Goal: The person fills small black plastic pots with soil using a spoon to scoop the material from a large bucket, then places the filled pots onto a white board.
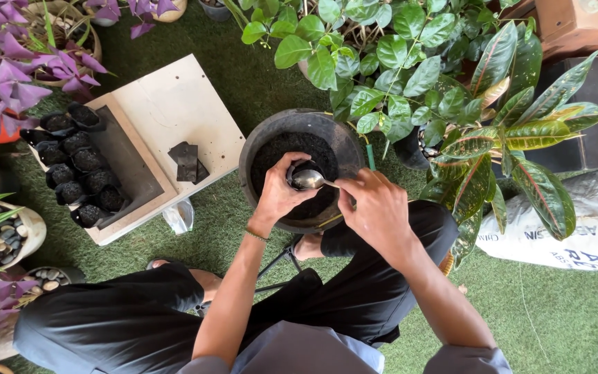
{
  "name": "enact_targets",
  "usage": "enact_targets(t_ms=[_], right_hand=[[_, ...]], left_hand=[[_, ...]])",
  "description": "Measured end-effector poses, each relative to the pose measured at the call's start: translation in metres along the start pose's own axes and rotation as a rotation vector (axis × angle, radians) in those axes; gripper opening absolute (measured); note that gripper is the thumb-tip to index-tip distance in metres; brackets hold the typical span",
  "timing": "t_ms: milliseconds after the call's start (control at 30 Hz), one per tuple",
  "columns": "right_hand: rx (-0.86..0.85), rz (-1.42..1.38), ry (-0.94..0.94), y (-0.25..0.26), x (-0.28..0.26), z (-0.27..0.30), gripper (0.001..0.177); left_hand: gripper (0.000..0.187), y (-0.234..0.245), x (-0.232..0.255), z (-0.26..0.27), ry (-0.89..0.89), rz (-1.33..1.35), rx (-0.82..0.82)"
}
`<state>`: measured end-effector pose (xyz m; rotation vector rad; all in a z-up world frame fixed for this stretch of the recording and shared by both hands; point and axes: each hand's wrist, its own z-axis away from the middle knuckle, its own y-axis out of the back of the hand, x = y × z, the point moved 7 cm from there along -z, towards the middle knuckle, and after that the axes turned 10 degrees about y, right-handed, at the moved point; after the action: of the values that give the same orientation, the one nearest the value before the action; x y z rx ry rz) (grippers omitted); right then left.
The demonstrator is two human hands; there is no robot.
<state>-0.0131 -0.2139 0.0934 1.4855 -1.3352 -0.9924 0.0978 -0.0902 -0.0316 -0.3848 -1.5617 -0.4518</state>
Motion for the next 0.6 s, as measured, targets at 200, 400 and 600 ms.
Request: enact_targets(t_ms=[200, 400, 600], right_hand=[[0.036, -0.037, -0.061, 0.005, 0.002, 0.001, 0.009], [0.022, -0.149, -0.118, -0.006, -0.013, 0.005, 0.014], [0.057, -0.120, -0.139, -0.004, -0.009, 0.007, 0.011]], left_hand=[[0.061, -0.001, -0.001, 0.006, 0.018, -0.009, 0.044], [0.060, 0.002, 0.005, 0.007, 0.023, 0.025, 0.052], [0.060, 0.007, -0.007, 0.011, 0.014, -0.037, 0.085]])
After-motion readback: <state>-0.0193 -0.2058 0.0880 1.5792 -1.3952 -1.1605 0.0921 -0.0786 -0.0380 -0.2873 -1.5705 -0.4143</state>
